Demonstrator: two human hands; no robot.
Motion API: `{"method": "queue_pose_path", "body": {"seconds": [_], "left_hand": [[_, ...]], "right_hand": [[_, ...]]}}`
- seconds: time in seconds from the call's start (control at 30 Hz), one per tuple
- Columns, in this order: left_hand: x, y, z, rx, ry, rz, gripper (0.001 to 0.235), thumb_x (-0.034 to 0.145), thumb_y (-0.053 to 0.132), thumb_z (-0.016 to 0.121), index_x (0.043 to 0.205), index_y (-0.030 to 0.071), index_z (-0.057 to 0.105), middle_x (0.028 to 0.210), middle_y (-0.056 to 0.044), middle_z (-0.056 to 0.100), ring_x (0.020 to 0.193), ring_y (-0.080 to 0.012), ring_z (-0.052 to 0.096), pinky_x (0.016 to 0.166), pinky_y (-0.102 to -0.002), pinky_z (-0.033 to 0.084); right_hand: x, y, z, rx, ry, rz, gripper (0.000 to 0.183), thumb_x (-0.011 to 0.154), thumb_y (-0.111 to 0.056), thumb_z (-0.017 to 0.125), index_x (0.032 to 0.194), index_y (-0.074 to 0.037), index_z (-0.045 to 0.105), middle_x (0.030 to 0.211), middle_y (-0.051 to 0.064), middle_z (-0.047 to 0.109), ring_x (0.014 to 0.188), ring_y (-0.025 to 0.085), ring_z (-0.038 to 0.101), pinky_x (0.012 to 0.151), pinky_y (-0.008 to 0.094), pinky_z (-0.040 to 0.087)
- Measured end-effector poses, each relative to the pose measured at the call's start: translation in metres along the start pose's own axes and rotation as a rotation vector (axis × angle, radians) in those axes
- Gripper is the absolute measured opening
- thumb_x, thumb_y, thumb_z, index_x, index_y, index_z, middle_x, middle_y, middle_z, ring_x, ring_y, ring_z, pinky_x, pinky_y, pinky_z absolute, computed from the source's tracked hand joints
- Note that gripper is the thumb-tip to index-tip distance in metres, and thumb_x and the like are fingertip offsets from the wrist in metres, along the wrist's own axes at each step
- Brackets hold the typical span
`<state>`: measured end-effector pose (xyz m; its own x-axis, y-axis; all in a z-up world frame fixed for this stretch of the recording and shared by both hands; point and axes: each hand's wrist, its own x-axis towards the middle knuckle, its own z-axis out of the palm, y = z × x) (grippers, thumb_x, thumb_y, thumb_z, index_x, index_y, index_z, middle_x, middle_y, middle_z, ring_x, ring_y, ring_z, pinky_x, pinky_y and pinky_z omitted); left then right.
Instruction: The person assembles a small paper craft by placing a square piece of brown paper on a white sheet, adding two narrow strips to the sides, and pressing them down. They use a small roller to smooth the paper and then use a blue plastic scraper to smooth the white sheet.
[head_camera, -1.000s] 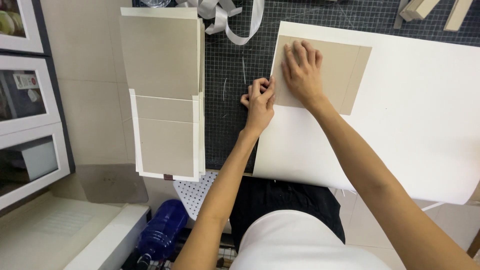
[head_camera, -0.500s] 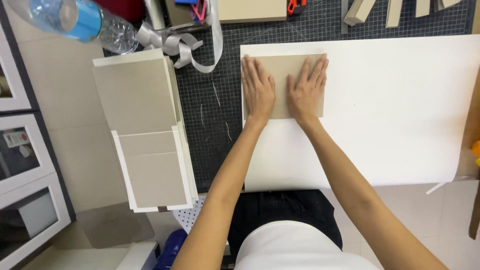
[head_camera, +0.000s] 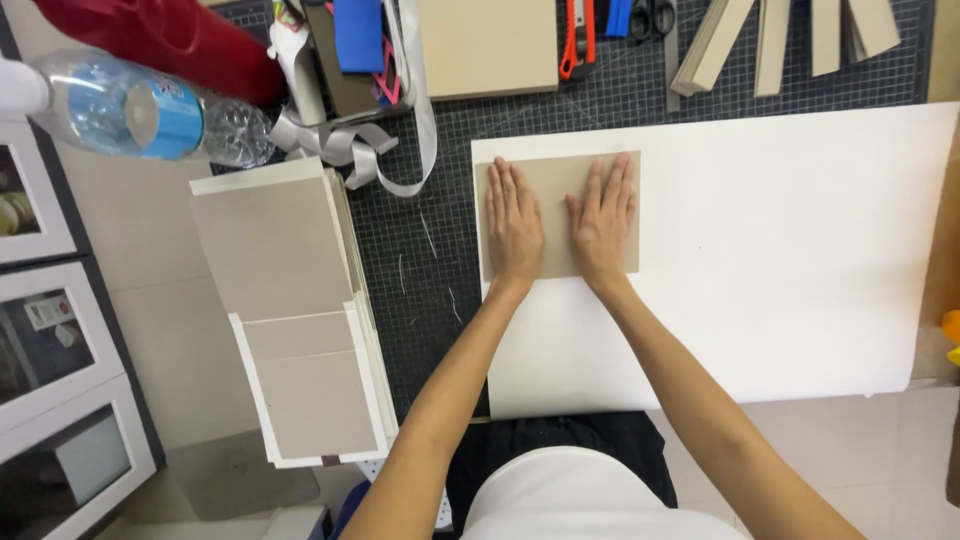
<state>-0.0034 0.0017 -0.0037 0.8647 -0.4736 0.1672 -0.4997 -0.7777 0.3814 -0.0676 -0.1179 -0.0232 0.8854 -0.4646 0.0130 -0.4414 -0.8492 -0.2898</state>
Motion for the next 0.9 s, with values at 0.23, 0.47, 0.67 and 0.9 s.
{"method": "queue_pose_path", "body": {"seconds": [0.23, 0.47, 0.67, 0.9], "left_hand": [[0.006, 0.007, 0.003, 0.110, -0.088, -0.026, 0.089, 0.097, 0.064, 0.046, 0.151, -0.006, 0.035, 0.157, -0.031, 0.032, 0.148, -0.0448, 0.028, 0.116, -0.060, 0.025], [0.006, 0.010, -0.003, 0.218, -0.160, 0.132, 0.063, 0.105, 0.046, 0.037, 0.155, 0.007, 0.036, 0.161, -0.032, 0.024, 0.149, -0.0497, 0.021, 0.110, -0.073, 0.021], [0.008, 0.013, -0.010, 0.114, -0.213, 0.117, 0.051, 0.109, 0.037, 0.030, 0.155, 0.019, 0.038, 0.166, -0.022, 0.020, 0.152, -0.0406, 0.019, 0.111, -0.070, 0.022], [0.003, 0.005, 0.008, 0.160, -0.086, 0.146, 0.050, 0.107, 0.035, 0.044, 0.153, 0.016, 0.044, 0.161, -0.020, 0.033, 0.150, -0.0355, 0.032, 0.116, -0.061, 0.030]], "right_hand": [[0.001, 0.012, 0.019, -0.067, 0.127, -0.023, 0.060, 0.102, -0.037, 0.055, 0.152, -0.006, 0.042, 0.152, 0.030, 0.038, 0.140, 0.046, 0.040, 0.105, 0.056, 0.041], [-0.002, 0.005, 0.009, 0.116, 0.146, -0.082, 0.046, 0.103, -0.025, 0.049, 0.149, -0.014, 0.048, 0.152, 0.019, 0.046, 0.141, 0.037, 0.044, 0.108, 0.048, 0.039], [0.123, 0.265, -0.050, 0.228, 0.838, 0.443, 0.057, 0.091, -0.004, 0.071, 0.143, -0.002, 0.047, 0.138, 0.024, 0.054, 0.133, 0.036, 0.050, 0.113, 0.048, 0.035], [0.237, 0.554, -0.078, 0.388, 0.706, 1.077, 0.049, 0.058, -0.038, 0.100, 0.093, -0.015, 0.075, 0.099, 0.002, 0.083, 0.093, 0.017, 0.082, 0.079, 0.031, 0.065]]}}
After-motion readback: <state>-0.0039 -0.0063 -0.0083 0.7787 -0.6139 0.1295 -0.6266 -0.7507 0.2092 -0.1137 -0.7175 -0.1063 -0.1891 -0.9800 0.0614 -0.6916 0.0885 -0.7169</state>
